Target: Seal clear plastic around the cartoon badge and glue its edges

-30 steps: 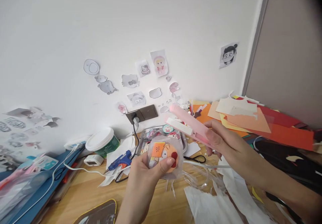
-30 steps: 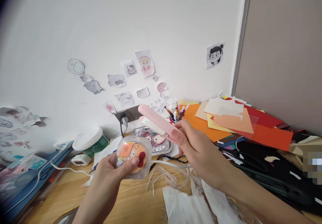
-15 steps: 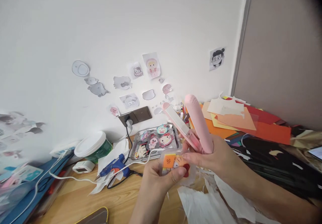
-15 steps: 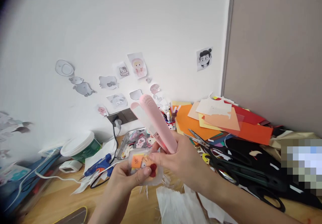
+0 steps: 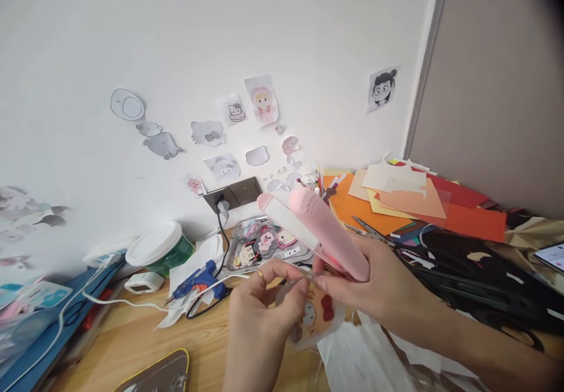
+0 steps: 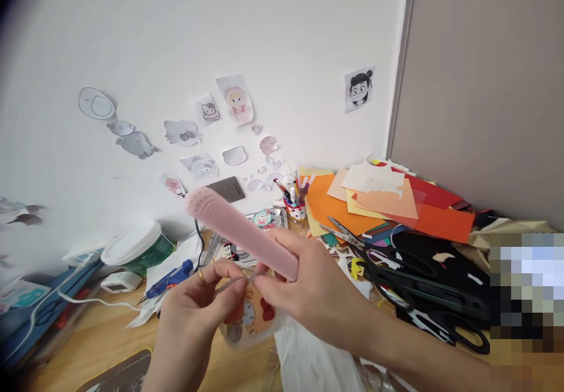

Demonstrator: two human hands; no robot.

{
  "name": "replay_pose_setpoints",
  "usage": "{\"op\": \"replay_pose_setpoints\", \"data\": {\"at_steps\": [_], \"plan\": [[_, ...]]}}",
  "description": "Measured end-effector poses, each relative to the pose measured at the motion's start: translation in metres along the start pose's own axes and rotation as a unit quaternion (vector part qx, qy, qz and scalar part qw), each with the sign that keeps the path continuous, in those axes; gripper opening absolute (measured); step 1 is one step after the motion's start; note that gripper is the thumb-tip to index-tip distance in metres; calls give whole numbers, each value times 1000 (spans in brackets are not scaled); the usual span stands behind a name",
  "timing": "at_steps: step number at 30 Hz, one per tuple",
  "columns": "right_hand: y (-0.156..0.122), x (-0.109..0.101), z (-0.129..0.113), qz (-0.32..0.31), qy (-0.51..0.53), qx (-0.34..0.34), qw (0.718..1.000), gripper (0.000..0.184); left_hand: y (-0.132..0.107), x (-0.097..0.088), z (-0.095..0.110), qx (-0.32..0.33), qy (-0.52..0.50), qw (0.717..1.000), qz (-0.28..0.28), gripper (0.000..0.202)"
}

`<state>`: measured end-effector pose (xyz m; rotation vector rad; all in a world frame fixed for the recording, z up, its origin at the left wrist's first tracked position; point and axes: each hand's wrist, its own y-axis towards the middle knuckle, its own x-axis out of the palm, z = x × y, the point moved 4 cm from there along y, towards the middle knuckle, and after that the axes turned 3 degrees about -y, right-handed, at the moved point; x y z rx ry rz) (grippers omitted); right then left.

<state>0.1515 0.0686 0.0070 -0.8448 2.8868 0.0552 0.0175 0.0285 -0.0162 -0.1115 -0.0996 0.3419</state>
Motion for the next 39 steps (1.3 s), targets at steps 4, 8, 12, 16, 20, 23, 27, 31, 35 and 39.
{"op": "replay_pose_setpoints", "data": {"at_steps": [4,8,12,16,20,23,27,31,35,39], "plan": [[3,-6,3,32,-20,-3,999,13,6,-5,3,23,-42,999,4,17],[4,-7,1,45,-4,-18,999,16,11,-5,2,30,-34,999,-26,16],[3,-4,2,39,23,-8,999,15,9,0,-1,5,-31,998,-62,17],[2,-1,5,25,35,5,999,14,7,2,-2,0,-45,996,-78,14],[1,-1,5,31,28,-2,999,15,8,0,-3,28,-48,997,-55,11],[2,-1,4,33,30,-4,999,15,9,-1,-3,46,-48,997,-45,10],[3,-3,3,39,17,-5,999,15,10,-3,-3,53,-72,995,-44,9],[3,-5,6,41,14,-7,999,16,12,-7,-5,44,-59,996,-50,23],[6,-9,10,61,39,-40,997,13,13,-4,-9,-1,-55,995,-77,39],[9,-12,12,48,69,-49,995,18,10,3,-10,-22,-61,994,-93,27]]}}
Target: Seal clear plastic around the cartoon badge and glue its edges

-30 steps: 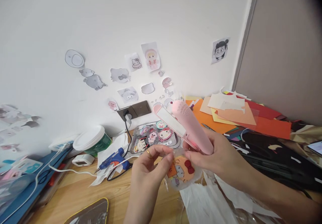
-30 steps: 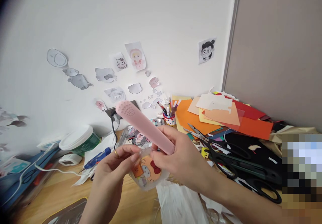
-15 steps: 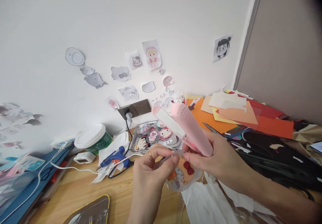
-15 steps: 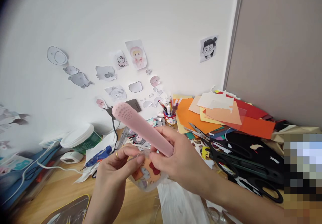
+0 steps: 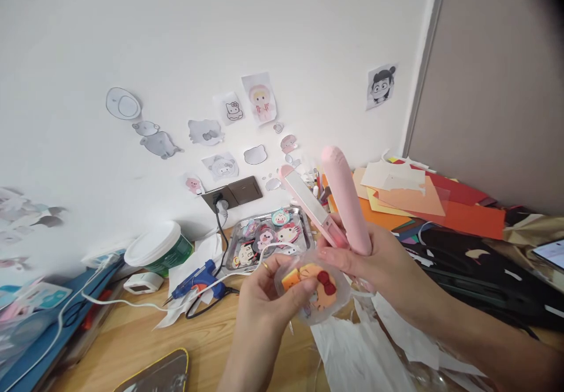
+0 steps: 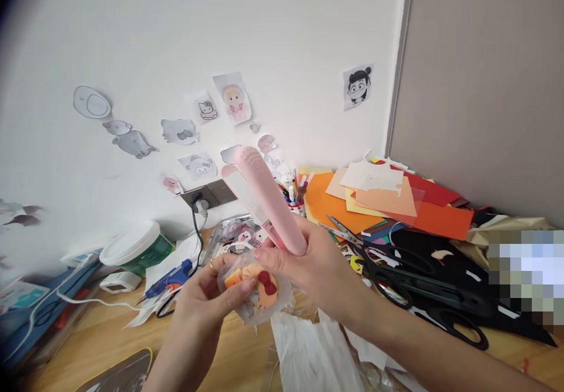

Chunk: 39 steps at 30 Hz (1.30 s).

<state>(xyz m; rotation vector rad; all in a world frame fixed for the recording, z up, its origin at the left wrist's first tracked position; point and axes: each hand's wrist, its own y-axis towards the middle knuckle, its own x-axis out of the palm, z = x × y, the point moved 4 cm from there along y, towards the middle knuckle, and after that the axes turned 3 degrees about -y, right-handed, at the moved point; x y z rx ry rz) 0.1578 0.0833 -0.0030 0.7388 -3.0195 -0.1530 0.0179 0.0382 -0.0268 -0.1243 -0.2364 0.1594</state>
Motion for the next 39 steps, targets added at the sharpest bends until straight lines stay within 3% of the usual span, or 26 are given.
{"op": "replay_pose_setpoints", "data": {"at_steps": [4,8,13,18,32,39], "plan": [[2,-6,-1,-5,-7,9,1000,36,-1,-3,7,41,-56,997,42,23],[3,-7,1,-30,-37,15,999,51,1,-6,12,64,-62,995,41,20],[2,-5,-2,-25,-80,14,996,36,3,-5,16,120,-56,991,10,12],[-1,-5,-7,3,-83,34,996,18,7,-10,11,100,-39,994,25,15],[-7,-2,-20,4,-78,-30,996,13,7,-8,7,97,-29,995,26,14],[1,-9,-12,16,-98,-7,995,19,5,-4,6,53,-57,994,75,22]]}}
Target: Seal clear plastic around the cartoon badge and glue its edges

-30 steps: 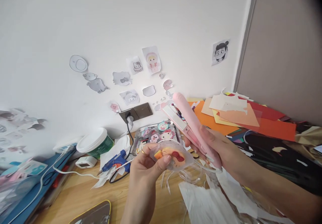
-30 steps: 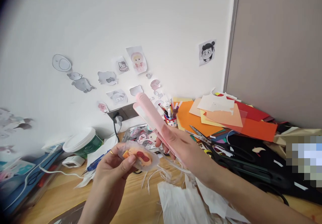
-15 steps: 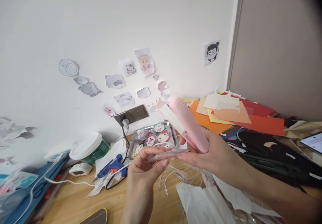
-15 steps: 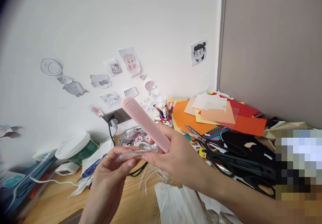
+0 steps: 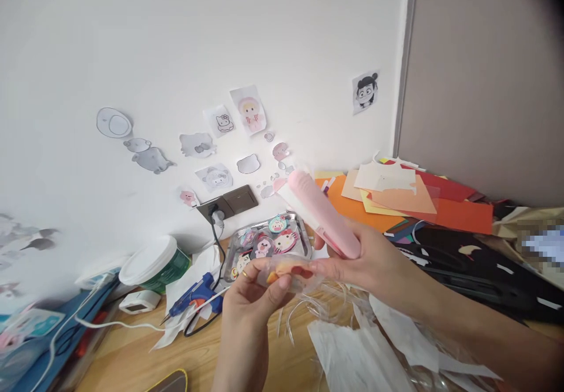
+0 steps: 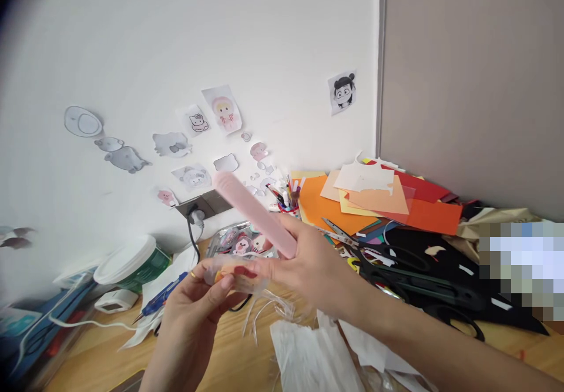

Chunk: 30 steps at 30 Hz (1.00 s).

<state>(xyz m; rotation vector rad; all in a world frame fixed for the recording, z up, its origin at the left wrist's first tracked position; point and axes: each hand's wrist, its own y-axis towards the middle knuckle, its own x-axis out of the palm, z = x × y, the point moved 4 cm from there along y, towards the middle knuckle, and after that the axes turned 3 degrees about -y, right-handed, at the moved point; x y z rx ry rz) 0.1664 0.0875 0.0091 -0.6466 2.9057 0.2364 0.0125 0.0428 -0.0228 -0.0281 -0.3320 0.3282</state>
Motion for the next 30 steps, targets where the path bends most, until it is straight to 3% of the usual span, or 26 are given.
{"op": "replay_pose_setpoints", "data": {"at_steps": [4,8,19,30], "plan": [[6,-5,10,-19,41,24,999,32,0,-1,2,-19,-9,1000,23,27],[8,-7,14,-52,49,20,997,47,2,-3,4,-27,5,1000,8,34],[7,8,13,-167,86,-12,982,26,2,-7,5,-1,9,1000,-20,28],[7,6,11,-133,25,-10,991,27,1,-7,1,-5,32,999,-20,26]]}}
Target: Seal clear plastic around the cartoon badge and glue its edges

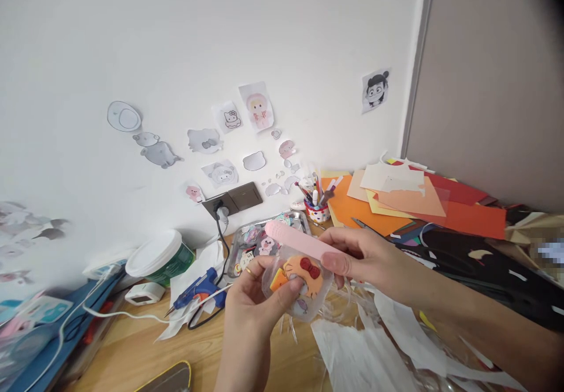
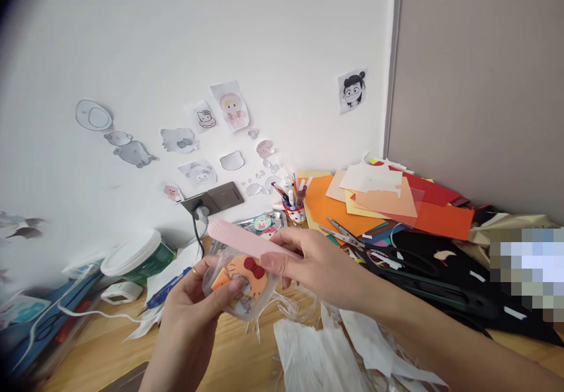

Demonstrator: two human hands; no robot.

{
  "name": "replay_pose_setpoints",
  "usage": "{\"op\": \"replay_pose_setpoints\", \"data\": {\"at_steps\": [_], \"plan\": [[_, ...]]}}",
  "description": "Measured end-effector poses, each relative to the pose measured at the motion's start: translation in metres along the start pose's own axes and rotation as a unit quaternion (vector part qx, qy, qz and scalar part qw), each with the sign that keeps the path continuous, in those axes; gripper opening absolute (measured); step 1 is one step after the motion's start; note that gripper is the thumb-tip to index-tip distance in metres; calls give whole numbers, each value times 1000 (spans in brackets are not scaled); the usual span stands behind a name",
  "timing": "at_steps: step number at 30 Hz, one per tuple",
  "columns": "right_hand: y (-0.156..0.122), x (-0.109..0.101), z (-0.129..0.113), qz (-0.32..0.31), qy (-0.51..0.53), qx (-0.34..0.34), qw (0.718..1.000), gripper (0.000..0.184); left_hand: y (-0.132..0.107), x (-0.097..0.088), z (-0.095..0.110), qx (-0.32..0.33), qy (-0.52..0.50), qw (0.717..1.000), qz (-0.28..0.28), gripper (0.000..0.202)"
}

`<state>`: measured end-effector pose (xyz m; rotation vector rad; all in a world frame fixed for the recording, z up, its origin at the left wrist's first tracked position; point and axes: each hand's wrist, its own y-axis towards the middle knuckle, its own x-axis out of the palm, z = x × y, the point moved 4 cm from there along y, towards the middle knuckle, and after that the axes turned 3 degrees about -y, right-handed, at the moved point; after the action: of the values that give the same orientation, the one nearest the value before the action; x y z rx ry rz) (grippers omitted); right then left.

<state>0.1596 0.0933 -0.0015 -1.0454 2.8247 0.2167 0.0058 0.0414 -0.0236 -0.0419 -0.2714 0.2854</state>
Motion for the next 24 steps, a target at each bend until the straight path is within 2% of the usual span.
{"op": "replay_pose_setpoints", "data": {"at_steps": [9,14,15,21,24], "plan": [[1,1,2,5,18,-4,1000,29,0,0,1,11,-9,1000,14,24],[0,-15,1,107,-68,7,992,34,2,-7,2,10,-8,999,40,23],[-1,-17,0,112,-78,7,991,35,2,-8,3,12,-9,999,44,23],[1,-7,0,7,-41,14,999,33,1,-7,7,26,-39,998,42,23],[2,-2,2,-2,-41,22,999,35,1,-7,5,23,-36,999,25,24]]}}
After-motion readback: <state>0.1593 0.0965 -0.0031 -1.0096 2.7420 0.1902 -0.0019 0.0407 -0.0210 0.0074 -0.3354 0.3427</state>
